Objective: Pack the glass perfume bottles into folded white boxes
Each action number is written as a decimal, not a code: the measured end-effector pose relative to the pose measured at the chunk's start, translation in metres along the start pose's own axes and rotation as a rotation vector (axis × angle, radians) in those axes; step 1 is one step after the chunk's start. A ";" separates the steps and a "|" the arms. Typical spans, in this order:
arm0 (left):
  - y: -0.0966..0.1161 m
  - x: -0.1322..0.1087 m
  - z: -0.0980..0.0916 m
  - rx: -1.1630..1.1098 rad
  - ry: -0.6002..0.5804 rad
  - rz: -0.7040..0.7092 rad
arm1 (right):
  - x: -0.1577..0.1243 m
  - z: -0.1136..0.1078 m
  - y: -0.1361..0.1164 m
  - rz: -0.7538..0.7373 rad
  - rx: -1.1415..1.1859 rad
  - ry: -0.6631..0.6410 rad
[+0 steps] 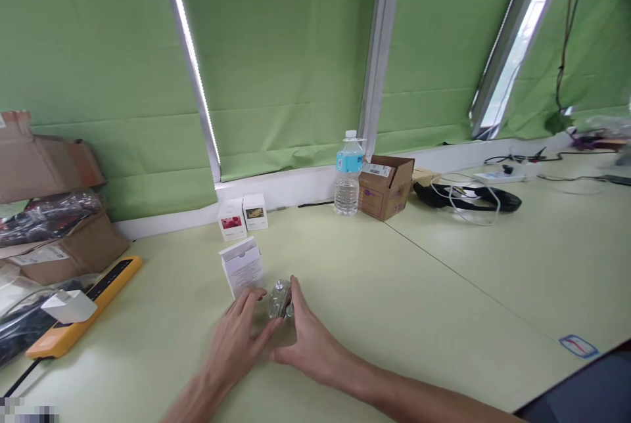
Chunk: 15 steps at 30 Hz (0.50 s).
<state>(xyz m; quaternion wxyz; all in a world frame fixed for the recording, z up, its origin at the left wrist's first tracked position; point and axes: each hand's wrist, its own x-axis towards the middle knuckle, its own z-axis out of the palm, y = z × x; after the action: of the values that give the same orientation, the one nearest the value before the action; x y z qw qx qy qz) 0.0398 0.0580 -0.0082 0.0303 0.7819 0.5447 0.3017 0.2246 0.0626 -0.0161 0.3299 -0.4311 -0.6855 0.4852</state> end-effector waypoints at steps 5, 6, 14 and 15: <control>0.001 0.002 -0.002 -0.011 -0.055 0.004 | -0.010 -0.020 -0.023 0.148 -0.028 -0.099; 0.002 0.003 -0.002 -0.017 -0.060 0.012 | -0.010 -0.026 -0.023 0.132 -0.069 -0.097; 0.006 0.004 0.002 -0.017 -0.069 0.025 | 0.007 -0.060 -0.020 -0.103 -0.719 0.096; 0.005 0.003 0.002 -0.017 -0.066 0.022 | 0.010 -0.059 -0.019 -0.095 -0.768 0.098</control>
<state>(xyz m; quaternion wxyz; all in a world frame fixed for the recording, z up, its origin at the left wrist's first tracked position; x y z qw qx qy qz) 0.0460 0.0596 -0.0068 0.0514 0.7970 0.5322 0.2809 0.2663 0.0908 0.0208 0.1987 -0.5135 -0.8200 0.1562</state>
